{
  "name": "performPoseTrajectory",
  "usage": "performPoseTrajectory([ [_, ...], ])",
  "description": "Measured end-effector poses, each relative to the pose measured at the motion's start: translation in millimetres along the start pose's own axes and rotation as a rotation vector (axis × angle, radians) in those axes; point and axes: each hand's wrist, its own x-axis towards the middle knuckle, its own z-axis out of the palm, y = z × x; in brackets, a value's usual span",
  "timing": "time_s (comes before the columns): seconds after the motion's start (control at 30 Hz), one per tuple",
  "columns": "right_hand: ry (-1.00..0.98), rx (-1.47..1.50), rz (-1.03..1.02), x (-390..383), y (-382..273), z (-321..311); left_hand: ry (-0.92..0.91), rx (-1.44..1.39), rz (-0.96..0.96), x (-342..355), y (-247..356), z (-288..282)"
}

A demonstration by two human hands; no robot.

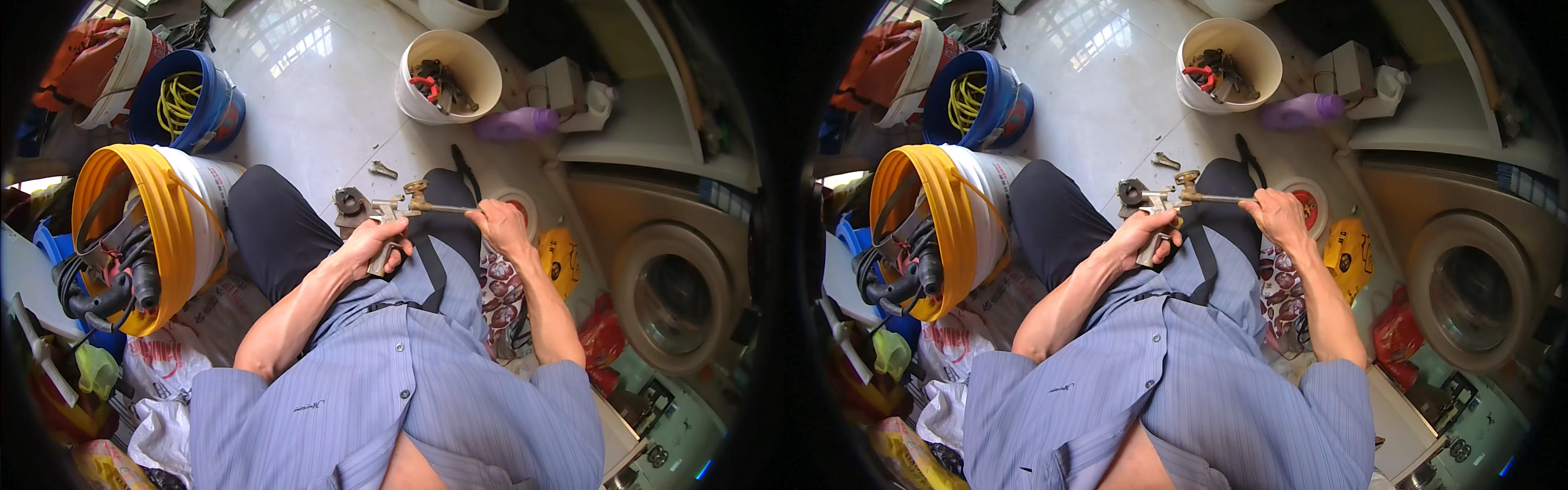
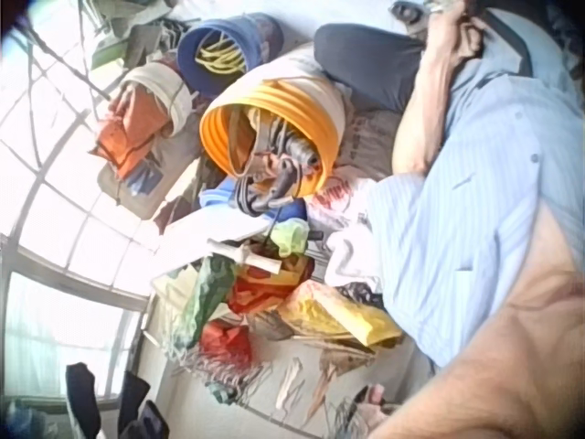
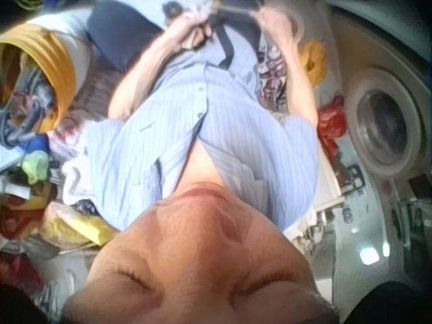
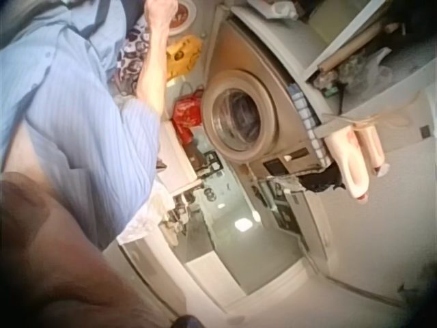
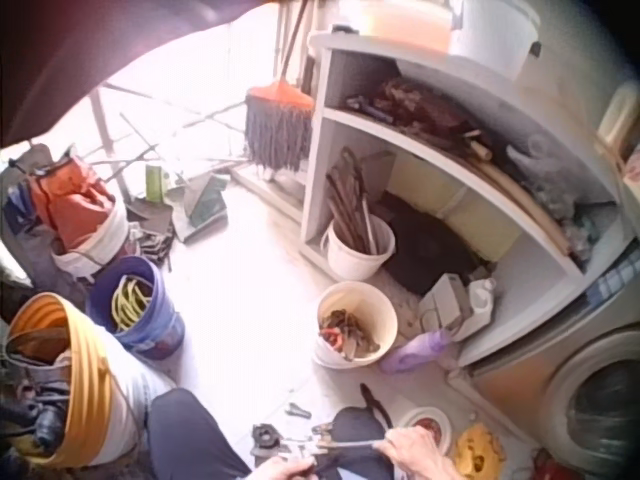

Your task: The person uses pliers to disassemble and manipulate components of a metal gas valve assembly while sitting on the floor.

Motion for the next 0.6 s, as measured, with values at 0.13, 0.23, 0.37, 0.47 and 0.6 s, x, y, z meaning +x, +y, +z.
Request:
performPoseTrajectory([
  [0.13, -0.045, 0.081, -0.072, 12, 3, 9, -0.021, -0.041, -0.063, -14, -4, -3],
  [0.23, 0.030, 0.068, -0.132, 20, 2, 9, -0.167, -0.135, 0.013, -19, -5, -5],
  [0.37, 0.103, 0.024, -0.239, 37, -4, 0, -0.256, -0.254, -0.101, -30, -3, -7],
  [0.47, 0.106, 0.009, -0.302, 52, -12, -8, -0.424, -0.290, -0.114, -37, -10, -14],
  [0.6, 0.084, -0.015, -0.349, 60, -15, -6, -0.234, -0.318, -0.071, -47, -13, 2],
])
